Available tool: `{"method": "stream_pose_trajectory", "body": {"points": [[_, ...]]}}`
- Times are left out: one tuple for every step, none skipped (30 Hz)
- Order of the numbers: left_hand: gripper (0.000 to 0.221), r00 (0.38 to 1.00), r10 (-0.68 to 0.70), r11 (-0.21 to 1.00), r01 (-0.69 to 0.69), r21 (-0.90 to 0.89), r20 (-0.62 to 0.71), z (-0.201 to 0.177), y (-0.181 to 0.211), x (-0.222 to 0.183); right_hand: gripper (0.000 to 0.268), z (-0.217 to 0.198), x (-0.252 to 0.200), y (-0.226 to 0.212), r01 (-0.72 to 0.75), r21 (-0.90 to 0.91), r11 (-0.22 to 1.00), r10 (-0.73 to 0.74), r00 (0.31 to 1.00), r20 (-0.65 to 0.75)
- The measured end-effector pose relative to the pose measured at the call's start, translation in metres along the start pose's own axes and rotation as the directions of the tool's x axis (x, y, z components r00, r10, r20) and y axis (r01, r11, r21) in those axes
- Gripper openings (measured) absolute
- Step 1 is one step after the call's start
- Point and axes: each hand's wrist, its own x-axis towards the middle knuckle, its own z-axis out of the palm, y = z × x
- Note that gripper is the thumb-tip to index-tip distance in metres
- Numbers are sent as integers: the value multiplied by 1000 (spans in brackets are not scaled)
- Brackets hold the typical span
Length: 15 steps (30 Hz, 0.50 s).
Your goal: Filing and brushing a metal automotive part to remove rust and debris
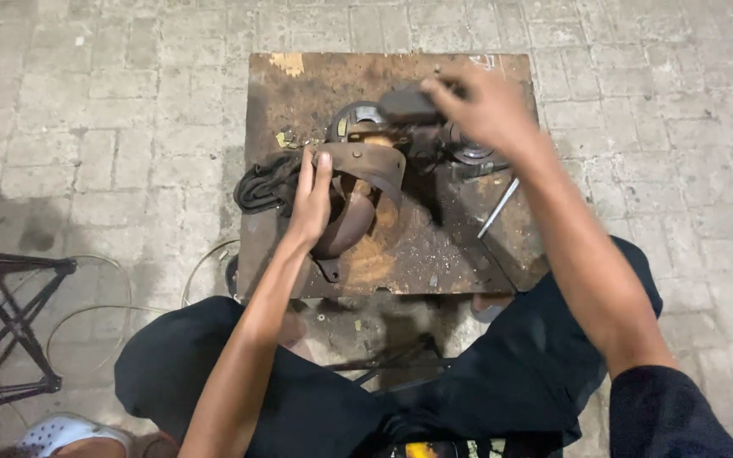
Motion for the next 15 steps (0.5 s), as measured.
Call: {"method": "stream_pose_trajectory", "body": {"points": [[94,1000,4,1000,-4,-2,-2,0,2,3,32,18,6,2,3,-3,1000,-3,1000,-2],[101,1000,4,1000,-4,1,17,-1,2,3,27,38,9,5,201,-155,967,-225,963,-152],[109,999,3,1000,-3,3,35,0,1,2,41,58,10,9,363,-327,873,-451,856,-253],[109,999,0,1000,0,-1,33,-1,-1,2,41,57,8,6,364,-328,872,-451,857,-248],[106,1000,7,1000,-7,20,23,-2,-3,1,43,57,5,2,341,-356,870,-445,855,-268],[104,1000,19,999,-19,41,12,-4,-3,3,47,55,5,-2,318,-386,866,-441,849,-291],[104,1000,20,999,-21,37,10,-1,-4,4,47,36,1,-7,320,-390,864,-444,848,-288],[105,1000,26,998,-27,62,7,-2,-5,4,35,20,-4,-14,127,-242,962,-173,968,-180],[105,999,32,996,-32,87,4,-3,-5,3,42,5,-8,-21,-99,-120,988,97,995,-19],[105,1000,29,996,-29,89,1,-2,-7,2,42,3,-10,-22,-97,-118,988,96,995,-16],[103,998,56,995,-57,78,10,-1,-8,1,36,2,-11,-23,-84,-75,994,81,996,-45],[101,995,96,993,-97,69,18,-1,-6,5,30,-2,-9,-26,-63,-32,997,60,994,-86],[101,994,106,992,-106,73,14,-4,-4,9,30,17,1,-26,-55,-31,998,52,994,-93],[102,995,102,993,-103,59,18,-4,-6,7,30,38,8,-25,150,-216,965,-196,957,-212],[103,995,98,994,-99,44,22,-4,-8,6,37,60,14,-23,316,-411,855,-446,852,-273]]}}
